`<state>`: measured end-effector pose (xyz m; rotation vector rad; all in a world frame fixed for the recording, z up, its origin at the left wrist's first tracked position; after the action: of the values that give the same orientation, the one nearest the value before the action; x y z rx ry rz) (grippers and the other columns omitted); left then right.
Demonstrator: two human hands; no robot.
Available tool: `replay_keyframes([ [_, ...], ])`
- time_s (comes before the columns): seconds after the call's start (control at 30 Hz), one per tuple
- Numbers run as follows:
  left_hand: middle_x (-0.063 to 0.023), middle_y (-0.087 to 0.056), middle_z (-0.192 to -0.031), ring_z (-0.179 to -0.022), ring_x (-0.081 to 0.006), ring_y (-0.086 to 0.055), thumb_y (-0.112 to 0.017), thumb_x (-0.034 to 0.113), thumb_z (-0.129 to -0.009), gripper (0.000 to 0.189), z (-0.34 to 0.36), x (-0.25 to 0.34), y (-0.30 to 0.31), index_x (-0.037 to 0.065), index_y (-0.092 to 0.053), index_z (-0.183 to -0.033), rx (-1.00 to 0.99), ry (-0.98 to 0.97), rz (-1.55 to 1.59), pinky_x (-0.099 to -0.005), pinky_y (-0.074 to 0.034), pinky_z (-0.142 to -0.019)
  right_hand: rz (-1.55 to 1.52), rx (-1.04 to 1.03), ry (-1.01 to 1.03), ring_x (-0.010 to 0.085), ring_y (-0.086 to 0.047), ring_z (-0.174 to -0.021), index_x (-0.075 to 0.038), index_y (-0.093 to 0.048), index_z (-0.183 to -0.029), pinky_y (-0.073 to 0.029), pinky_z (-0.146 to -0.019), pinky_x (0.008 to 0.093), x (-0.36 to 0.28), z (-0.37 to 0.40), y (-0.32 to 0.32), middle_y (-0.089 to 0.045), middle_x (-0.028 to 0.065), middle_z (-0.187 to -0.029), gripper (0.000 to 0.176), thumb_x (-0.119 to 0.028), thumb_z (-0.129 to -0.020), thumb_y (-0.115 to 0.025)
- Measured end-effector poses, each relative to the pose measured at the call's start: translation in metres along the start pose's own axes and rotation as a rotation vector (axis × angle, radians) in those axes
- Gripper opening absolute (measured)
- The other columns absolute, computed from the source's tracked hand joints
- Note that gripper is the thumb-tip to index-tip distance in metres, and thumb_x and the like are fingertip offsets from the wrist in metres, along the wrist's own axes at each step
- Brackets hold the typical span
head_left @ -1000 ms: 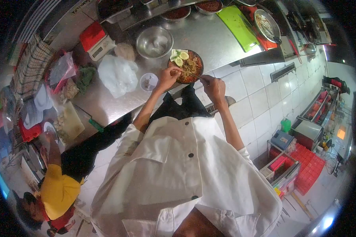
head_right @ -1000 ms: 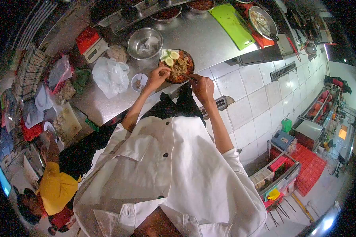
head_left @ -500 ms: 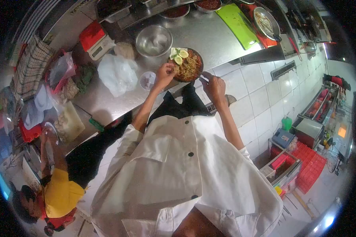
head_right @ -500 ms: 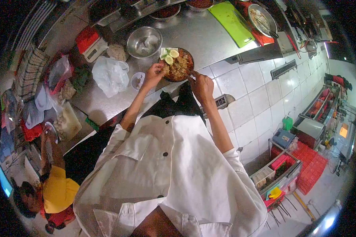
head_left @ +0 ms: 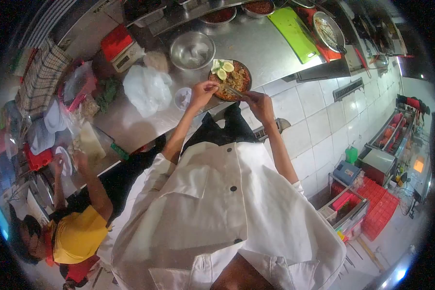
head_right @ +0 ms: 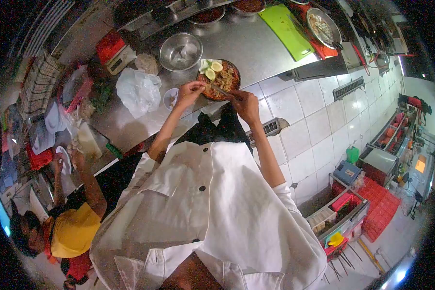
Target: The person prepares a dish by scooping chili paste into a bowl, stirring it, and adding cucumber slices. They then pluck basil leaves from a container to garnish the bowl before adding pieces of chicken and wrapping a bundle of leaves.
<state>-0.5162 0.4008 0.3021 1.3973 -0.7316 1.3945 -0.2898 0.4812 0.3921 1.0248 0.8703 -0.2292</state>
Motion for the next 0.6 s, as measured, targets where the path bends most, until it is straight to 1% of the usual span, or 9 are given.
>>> replay_keyframes([
  [0.07, -0.0019, -0.072, -0.098, -0.083, -0.0103, -0.064, -0.071, 0.016, -0.088, 0.022, 0.000, -0.007, 0.003, 0.009, -0.071, -0.109, -0.036, 0.076, 0.019, -0.0268, -0.051, -0.077, -0.108, 0.085, 0.031, 0.0236, -0.068, -0.067, -0.006, -0.075, -0.101, -0.051, -0.062, 0.0361, 0.004, -0.001, 0.003, -0.072, 0.0155, -0.081, 0.029, -0.031, -0.086, -0.071],
  [0.1, -0.0019, -0.072, -0.098, -0.083, -0.0103, -0.064, -0.071, 0.016, -0.088, 0.022, 0.001, -0.009, 0.004, 0.009, -0.071, -0.109, -0.035, 0.077, 0.019, -0.0268, -0.051, -0.077, -0.108, 0.084, 0.030, 0.0236, -0.068, -0.067, -0.006, -0.075, -0.101, -0.051, -0.062, 0.0361, 0.006, -0.003, 0.005, -0.072, 0.0155, -0.081, 0.029, -0.031, -0.086, -0.071],
  [0.17, -0.0001, -0.071, -0.098, -0.080, -0.0082, -0.061, -0.070, 0.015, -0.089, 0.022, 0.001, -0.012, 0.004, 0.008, -0.071, -0.111, -0.088, 0.142, 0.182, -0.0240, -0.050, -0.074, -0.126, -0.033, -0.010, 0.0210, -0.065, -0.065, -0.006, -0.075, -0.102, -0.051, -0.062, 0.0345, 0.010, -0.007, 0.006, -0.072, 0.0137, -0.080, 0.031, -0.032, -0.087, -0.071],
  [0.2, -0.0001, -0.071, -0.098, -0.080, -0.0082, -0.061, -0.070, 0.015, -0.089, 0.022, 0.002, -0.012, 0.004, 0.008, -0.071, -0.111, -0.088, 0.142, 0.182, -0.0240, -0.050, -0.074, -0.127, -0.033, -0.011, 0.0210, -0.065, -0.065, -0.006, -0.075, -0.102, -0.051, -0.062, 0.0345, 0.011, -0.009, 0.004, -0.072, 0.0137, -0.080, 0.031, -0.032, -0.087, -0.071],
  [0.27, 0.0004, -0.070, -0.099, -0.079, -0.0082, -0.060, -0.069, 0.014, -0.090, 0.023, 0.002, -0.009, 0.001, 0.007, -0.070, -0.112, -0.096, 0.101, 0.324, -0.0229, -0.049, -0.072, -0.224, -0.182, -0.093, 0.0184, -0.065, -0.065, -0.006, -0.075, -0.103, -0.050, -0.062, 0.0334, 0.015, -0.012, -0.003, -0.073, 0.0138, -0.081, 0.031, -0.033, -0.087, -0.070],
  [0.37, -0.0007, -0.070, -0.100, -0.080, -0.0076, -0.060, -0.070, 0.014, -0.089, 0.023, 0.002, -0.002, 0.001, 0.007, -0.070, -0.111, -0.071, 0.069, 0.230, -0.0230, -0.049, -0.073, -0.211, -0.144, 0.005, 0.0172, -0.064, -0.065, -0.006, -0.074, -0.103, -0.050, -0.063, 0.0327, 0.026, -0.017, -0.012, -0.072, 0.0134, -0.080, 0.031, -0.032, -0.087, -0.070],
  [0.4, -0.0007, -0.070, -0.100, -0.080, -0.0076, -0.060, -0.070, 0.014, -0.089, 0.023, 0.002, -0.002, 0.000, 0.007, -0.070, -0.111, -0.068, 0.069, 0.231, -0.0230, -0.049, -0.073, -0.209, -0.146, 0.007, 0.0172, -0.064, -0.065, -0.006, -0.074, -0.103, -0.050, -0.063, 0.0327, 0.022, -0.016, -0.011, -0.072, 0.0134, -0.080, 0.031, -0.032, -0.087, -0.070],
  [0.47, -0.0046, -0.072, -0.095, -0.082, -0.0098, -0.065, -0.069, 0.009, -0.088, 0.020, 0.003, 0.003, 0.000, 0.004, -0.069, -0.107, 0.043, -0.021, 0.099, -0.0252, -0.051, -0.072, -0.170, -0.062, -0.054, 0.0170, -0.065, -0.066, -0.006, -0.075, -0.103, -0.051, -0.063, 0.0323, 0.017, -0.012, -0.007, -0.072, 0.0128, -0.078, 0.029, -0.030, -0.086, -0.071],
  [0.6, -0.0046, -0.072, -0.091, -0.078, -0.0113, -0.066, -0.070, 0.010, -0.088, 0.019, 0.006, 0.006, 0.000, 0.005, -0.069, -0.106, 0.063, 0.091, 0.044, -0.0269, -0.052, -0.070, -0.125, 0.036, 0.001, 0.0200, -0.069, -0.066, -0.006, -0.075, -0.100, -0.052, -0.062, 0.0332, 0.019, -0.013, -0.009, -0.072, 0.0139, -0.078, 0.027, -0.028, -0.085, -0.072],
])
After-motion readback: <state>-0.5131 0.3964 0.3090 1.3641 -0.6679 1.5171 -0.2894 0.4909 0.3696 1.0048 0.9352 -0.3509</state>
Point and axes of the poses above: each hand's wrist, its own z-axis away from the middle knuckle, its own y-axis out of the back of the hand, x = y × z, the point moved 2 cm from there along -z, towards the middle knuckle
